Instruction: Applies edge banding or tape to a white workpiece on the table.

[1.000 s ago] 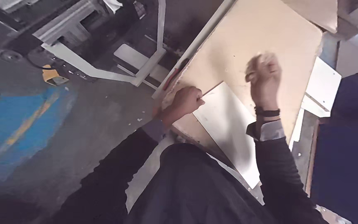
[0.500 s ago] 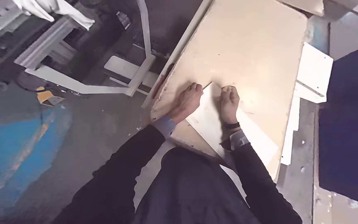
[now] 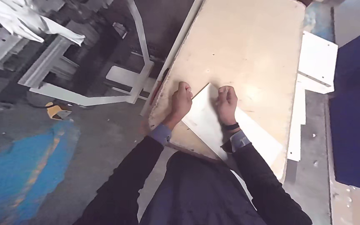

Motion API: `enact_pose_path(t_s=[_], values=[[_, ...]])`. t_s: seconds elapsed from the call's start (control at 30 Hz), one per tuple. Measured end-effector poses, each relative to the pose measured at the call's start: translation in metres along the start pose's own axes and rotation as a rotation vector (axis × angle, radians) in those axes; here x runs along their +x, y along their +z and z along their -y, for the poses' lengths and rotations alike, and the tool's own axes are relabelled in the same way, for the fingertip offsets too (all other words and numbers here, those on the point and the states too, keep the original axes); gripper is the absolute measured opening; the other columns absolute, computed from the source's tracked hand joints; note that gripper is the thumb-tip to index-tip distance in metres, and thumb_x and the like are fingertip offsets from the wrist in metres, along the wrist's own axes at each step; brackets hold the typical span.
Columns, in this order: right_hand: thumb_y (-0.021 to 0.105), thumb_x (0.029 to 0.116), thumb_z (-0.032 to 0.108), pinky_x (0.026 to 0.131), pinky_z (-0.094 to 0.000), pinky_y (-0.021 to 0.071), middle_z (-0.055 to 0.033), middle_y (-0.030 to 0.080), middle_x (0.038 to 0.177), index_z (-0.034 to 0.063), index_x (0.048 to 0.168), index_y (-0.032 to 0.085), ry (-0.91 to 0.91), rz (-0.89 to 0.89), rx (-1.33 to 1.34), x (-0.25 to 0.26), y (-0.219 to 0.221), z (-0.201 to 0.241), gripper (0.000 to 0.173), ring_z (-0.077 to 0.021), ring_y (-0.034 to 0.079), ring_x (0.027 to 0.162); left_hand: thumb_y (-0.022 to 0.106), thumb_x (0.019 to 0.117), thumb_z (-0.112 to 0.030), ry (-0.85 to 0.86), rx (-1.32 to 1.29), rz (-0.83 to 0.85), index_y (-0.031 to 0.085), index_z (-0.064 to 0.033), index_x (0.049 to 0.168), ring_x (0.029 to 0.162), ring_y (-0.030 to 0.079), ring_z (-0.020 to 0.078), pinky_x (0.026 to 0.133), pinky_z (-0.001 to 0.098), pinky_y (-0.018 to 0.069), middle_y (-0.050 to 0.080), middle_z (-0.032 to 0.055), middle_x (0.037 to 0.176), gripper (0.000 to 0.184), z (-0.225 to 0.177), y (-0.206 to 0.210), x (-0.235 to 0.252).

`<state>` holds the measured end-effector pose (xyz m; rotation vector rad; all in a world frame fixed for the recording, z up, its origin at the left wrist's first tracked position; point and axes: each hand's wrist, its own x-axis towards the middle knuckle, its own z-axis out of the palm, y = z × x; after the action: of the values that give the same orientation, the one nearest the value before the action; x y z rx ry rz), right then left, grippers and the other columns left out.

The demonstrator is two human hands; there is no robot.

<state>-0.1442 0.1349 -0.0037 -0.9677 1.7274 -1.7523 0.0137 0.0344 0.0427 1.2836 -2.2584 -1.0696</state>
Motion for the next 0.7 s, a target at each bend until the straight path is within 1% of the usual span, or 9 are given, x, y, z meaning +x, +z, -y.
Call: enact_pose_path(t_s=[0.03, 0.1, 0.2, 0.33, 0.4, 0.47, 0.57, 0.63, 0.7], values=[[0.049, 0.1077, 0.023, 0.041, -0.0271, 0.0431, -0.0027, 0.055, 0.072, 0.0133, 0.111, 0.058, -0.008, 0.017, -0.011, 0.0, 0.0, 0.0, 0.013, -0.0115, 0.047, 0.047, 0.041, 0.1103, -0.011, 0.001, -0.056, 0.02, 0.048, 0.0046, 0.133, 0.093, 0.07, 0.039, 0.084, 0.0565, 0.056, 0.069, 0.0239, 0.102, 0.029, 0.002, -0.003, -0.001], [0.053, 0.1055, 0.018, 0.043, -0.0285, 0.0454, -0.0042, 0.059, 0.08, 0.0111, 0.116, 0.058, -0.02, 0.062, -0.056, 0.001, 0.001, -0.001, 0.013, -0.0127, 0.05, 0.051, 0.041, 0.1102, -0.012, -0.002, -0.158, 0.059, 0.05, 0.0031, 0.13, 0.084, 0.069, 0.0321, 0.078, 0.0502, 0.0576, 0.068, 0.0208, 0.097, 0.027, 0.005, -0.012, -0.006], [0.056, 0.1049, 0.022, 0.04, -0.0313, 0.0449, -0.0067, 0.059, 0.075, 0.0113, 0.119, 0.058, -0.02, 0.121, -0.138, -0.003, -0.002, -0.002, 0.017, -0.016, 0.05, 0.047, 0.043, 0.1113, -0.024, -0.112, -0.281, 0.124, 0.052, -0.0056, 0.122, 0.063, 0.062, 0.0229, 0.058, 0.0386, 0.0557, 0.062, 0.0129, 0.082, 0.023, 0.005, -0.037, -0.044], [0.056, 0.106, 0.027, 0.038, -0.032, 0.0444, -0.0082, 0.057, 0.073, 0.014, 0.123, 0.056, 0.017, 0.159, -0.168, -0.008, -0.006, -0.001, 0.021, -0.017, 0.047, 0.044, 0.04, 0.1126, -0.028, -0.182, -0.304, 0.132, 0.051, -0.0072, 0.124, 0.059, 0.058, 0.0191, 0.056, 0.034, 0.053, 0.059, 0.011, 0.081, 0.026, 0.018, -0.062, -0.061], [0.054, 0.106, 0.027, 0.039, -0.0324, 0.0445, -0.0081, 0.057, 0.072, 0.0134, 0.123, 0.056, 0.01, 0.157, -0.178, -0.007, -0.006, -0.003, 0.021, -0.0167, 0.048, 0.044, 0.039, 0.1125, -0.025, -0.183, -0.193, 0.123, 0.053, -0.0067, 0.126, 0.064, 0.058, 0.0232, 0.061, 0.039, 0.0522, 0.06, 0.014, 0.084, 0.026, 0.024, -0.07, -0.064], [0.054, 0.1061, 0.026, 0.04, -0.0328, 0.0452, -0.008, 0.058, 0.073, 0.0133, 0.123, 0.057, 0.003, 0.16, -0.198, -0.008, -0.005, -0.003, 0.021, -0.0171, 0.049, 0.045, 0.039, 0.1117, -0.02, -0.112, -0.065, 0.133, 0.058, -0.0094, 0.125, 0.08, 0.064, 0.031, 0.074, 0.0496, 0.0552, 0.065, 0.0175, 0.098, 0.025, 0.033, -0.076, -0.071], [0.053, 0.1064, 0.026, 0.04, -0.0322, 0.0447, -0.0071, 0.057, 0.073, 0.0133, 0.123, 0.056, -0.005, 0.165, -0.206, -0.009, -0.005, -0.001, 0.021, -0.0162, 0.049, 0.046, 0.041, 0.1106, -0.018, -0.044, 0.032, 0.148, 0.062, -0.0132, 0.121, 0.076, 0.065, 0.0346, 0.067, 0.0554, 0.0539, 0.067, 0.0179, 0.094, 0.024, 0.049, -0.074, -0.076], [0.054, 0.1063, 0.025, 0.041, -0.032, 0.0459, -0.0073, 0.058, 0.074, 0.012, 0.122, 0.056, -0.021, 0.164, -0.22, -0.01, -0.004, 0.0, 0.02, -0.0158, 0.05, 0.047, 0.044, 0.1099, -0.017, -0.002, 0.097, 0.198, 0.065, -0.0099, 0.123, 0.078, 0.068, 0.036, 0.071, 0.0594, 0.0549, 0.069, 0.018, 0.093, 0.026, 0.055, -0.068, -0.062], [0.053, 0.106, 0.022, 0.042, -0.0333, 0.0474, -0.0083, 0.059, 0.077, 0.0107, 0.123, 0.055, -0.036, 0.17, -0.229, -0.01, -0.004, 0.001, 0.021, -0.0171, 0.052, 0.048, 0.055, 0.107, -0.023, 0.041, 0.139, 0.229, 0.066, -0.0134, 0.123, 0.069, 0.068, 0.0267, 0.065, 0.0525, 0.0578, 0.071, 0.0099, 0.085, 0.021, 0.061, -0.062, -0.057]])
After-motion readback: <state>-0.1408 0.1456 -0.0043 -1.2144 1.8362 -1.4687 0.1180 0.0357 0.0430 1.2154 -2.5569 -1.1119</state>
